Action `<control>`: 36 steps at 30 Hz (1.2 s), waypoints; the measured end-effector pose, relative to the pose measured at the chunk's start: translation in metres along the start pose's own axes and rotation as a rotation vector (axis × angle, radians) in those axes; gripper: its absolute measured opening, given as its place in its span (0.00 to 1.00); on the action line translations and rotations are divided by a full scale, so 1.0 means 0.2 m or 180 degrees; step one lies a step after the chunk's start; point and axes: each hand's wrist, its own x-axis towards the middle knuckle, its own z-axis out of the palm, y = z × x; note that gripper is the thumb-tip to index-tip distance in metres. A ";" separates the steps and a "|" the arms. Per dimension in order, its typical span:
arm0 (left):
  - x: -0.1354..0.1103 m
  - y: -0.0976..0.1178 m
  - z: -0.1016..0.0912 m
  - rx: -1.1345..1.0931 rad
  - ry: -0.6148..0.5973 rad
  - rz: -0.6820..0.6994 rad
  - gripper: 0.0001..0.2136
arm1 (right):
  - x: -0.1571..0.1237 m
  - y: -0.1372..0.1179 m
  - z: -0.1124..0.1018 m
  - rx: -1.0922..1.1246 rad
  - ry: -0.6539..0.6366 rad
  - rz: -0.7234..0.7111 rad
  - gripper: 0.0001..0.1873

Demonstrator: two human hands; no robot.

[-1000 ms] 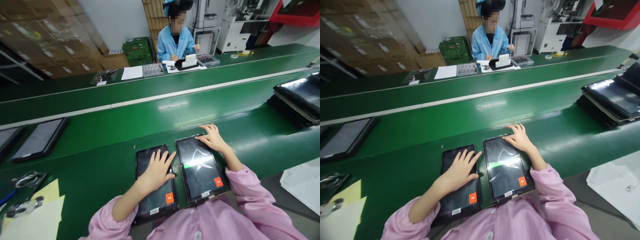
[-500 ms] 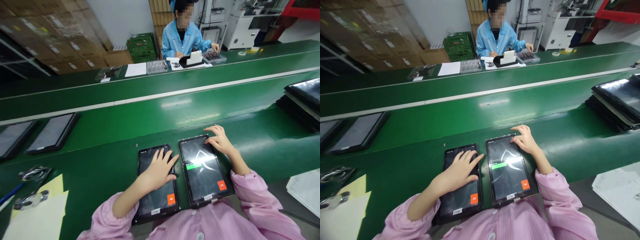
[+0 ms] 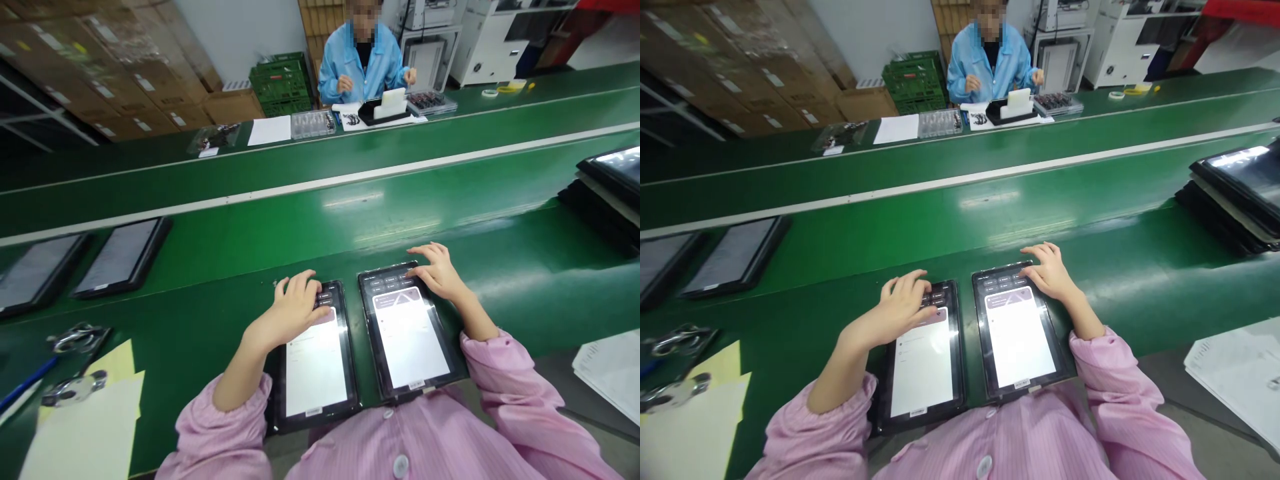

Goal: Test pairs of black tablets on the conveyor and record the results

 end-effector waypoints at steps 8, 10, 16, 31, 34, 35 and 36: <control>0.21 -0.01 -0.06 -0.1311 -0.0105 0.0192 0.26 | -0.01 0.02 0.00 -0.0121 0.0432 0.0081 0.28; 0.25 0.01 -0.05 -0.1328 -0.0287 0.0167 0.27 | -0.01 0.01 0.00 -0.0139 0.0407 0.0026 0.28; 0.30 0.03 -0.04 -0.0535 -0.0374 0.0220 0.24 | 0.01 -0.01 0.00 -0.0128 0.0222 0.0276 0.27; 0.32 0.02 -0.03 0.0144 -0.0300 -0.0009 0.26 | 0.04 -0.01 0.04 0.0409 0.0261 0.1220 0.24; 0.30 0.00 -0.05 -0.0081 -0.0253 -0.0036 0.26 | 0.05 -0.02 0.04 0.0469 0.0156 0.1486 0.21; 0.29 0.00 -0.05 -0.0141 -0.0298 -0.0059 0.26 | 0.06 -0.02 0.04 0.0478 0.0067 0.1641 0.19; 0.29 0.00 -0.06 -0.0176 -0.0339 -0.0085 0.26 | 0.06 -0.03 0.04 0.0485 -0.0047 0.1814 0.18</control>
